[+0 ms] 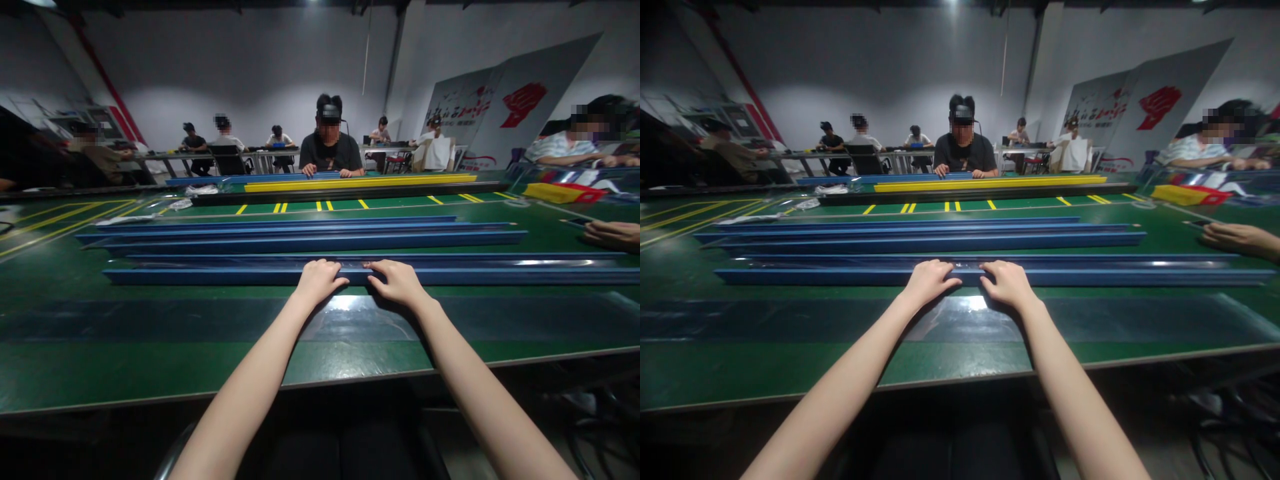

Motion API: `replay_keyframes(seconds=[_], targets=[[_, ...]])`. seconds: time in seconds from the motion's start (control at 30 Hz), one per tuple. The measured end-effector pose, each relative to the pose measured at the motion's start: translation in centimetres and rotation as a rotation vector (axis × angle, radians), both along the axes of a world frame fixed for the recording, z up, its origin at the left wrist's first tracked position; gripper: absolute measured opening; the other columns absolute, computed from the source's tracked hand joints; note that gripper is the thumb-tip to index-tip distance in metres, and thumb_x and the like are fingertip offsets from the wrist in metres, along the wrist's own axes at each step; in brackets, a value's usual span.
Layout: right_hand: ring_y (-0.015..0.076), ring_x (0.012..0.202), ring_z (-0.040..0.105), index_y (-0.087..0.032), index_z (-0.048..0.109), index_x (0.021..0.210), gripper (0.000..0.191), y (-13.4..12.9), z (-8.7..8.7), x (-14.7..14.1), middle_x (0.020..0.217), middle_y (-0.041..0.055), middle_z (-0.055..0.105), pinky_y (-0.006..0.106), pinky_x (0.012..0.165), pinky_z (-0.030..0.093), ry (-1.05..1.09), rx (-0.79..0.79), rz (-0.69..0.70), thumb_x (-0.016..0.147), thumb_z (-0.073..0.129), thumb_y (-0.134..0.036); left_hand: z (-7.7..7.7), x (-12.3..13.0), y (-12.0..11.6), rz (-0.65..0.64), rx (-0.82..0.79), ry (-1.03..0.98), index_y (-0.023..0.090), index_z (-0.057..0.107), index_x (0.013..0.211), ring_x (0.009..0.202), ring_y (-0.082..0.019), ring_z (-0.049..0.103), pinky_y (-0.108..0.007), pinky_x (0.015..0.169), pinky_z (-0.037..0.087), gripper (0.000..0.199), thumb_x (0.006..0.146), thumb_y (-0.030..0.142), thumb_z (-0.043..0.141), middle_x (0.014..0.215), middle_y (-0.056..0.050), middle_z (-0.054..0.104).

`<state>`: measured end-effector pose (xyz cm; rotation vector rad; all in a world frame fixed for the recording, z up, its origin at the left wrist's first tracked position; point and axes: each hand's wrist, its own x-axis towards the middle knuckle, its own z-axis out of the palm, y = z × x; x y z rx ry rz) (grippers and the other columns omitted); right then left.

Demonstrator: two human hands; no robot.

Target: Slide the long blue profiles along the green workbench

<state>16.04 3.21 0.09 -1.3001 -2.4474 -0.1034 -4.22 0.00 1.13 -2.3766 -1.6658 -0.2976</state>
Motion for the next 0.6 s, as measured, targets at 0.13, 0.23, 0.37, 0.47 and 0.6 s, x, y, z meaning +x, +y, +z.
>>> replay_keyframes(seconds=[0.13, 0.23, 0.37, 0.47, 0.6], targets=[[0.0192, 0.098, 0.059, -0.022, 0.062, 0.109, 0.036, 0.03, -0.01, 0.01, 0.108, 0.005, 0.065, 0.028, 0.081, 0.042, -0.008, 0.008, 0.003, 0.08, 0.045, -0.033, -0.06, 0.04, 0.03, 0.002, -0.001, 0.004, 0.019, 0.061, 0.088, 0.087, -0.021, 0.059, -0.028, 0.072, 0.042, 0.032, 0.082, 0.048, 0.049, 0.089, -0.006, 0.066], [0.0192, 0.098, 0.058, -0.021, 0.062, 0.109, 0.036, 0.06, -0.02, 0.04, 0.109, 0.0054, 0.064, 0.028, 0.082, 0.042, -0.014, 0.004, -0.001, 0.08, 0.045, -0.034, -0.14, 0.03, 0.07, 0.014, -0.002, 0.006, 0.019, 0.061, 0.088, 0.087, -0.021, 0.059, -0.028, 0.072, 0.042, 0.033, 0.082, 0.049, 0.049, 0.088, -0.006, 0.066], [0.0188, 0.101, 0.057, -0.021, 0.061, 0.11, 0.036, 0.1, -0.04, 0.05, 0.111, 0.0048, 0.064, 0.028, 0.084, 0.041, -0.009, 0.001, 0.008, 0.08, 0.045, -0.034, -0.22, -0.06, 0.1, 0.015, 0.002, 0.004, 0.019, 0.061, 0.089, 0.087, -0.02, 0.059, -0.028, 0.071, 0.042, 0.033, 0.082, 0.049, 0.049, 0.089, -0.007, 0.066], [0.0187, 0.102, 0.057, -0.021, 0.062, 0.109, 0.036, 0.09, -0.02, 0.02, 0.111, 0.0046, 0.064, 0.028, 0.084, 0.041, -0.005, 0.003, 0.013, 0.08, 0.045, -0.033, -0.2, -0.12, 0.1, 0.013, 0.004, -0.002, 0.019, 0.061, 0.088, 0.087, -0.02, 0.059, -0.028, 0.071, 0.043, 0.033, 0.082, 0.049, 0.049, 0.088, -0.006, 0.066], [0.0186, 0.102, 0.057, -0.02, 0.062, 0.109, 0.036, 0.01, 0.07, -0.06, 0.111, 0.0048, 0.064, 0.028, 0.084, 0.042, 0.004, 0.005, 0.008, 0.08, 0.046, -0.034, -0.19, -0.14, 0.11, 0.01, -0.001, -0.005, 0.019, 0.061, 0.088, 0.087, -0.021, 0.059, -0.028, 0.071, 0.043, 0.033, 0.082, 0.049, 0.049, 0.088, -0.006, 0.066]])
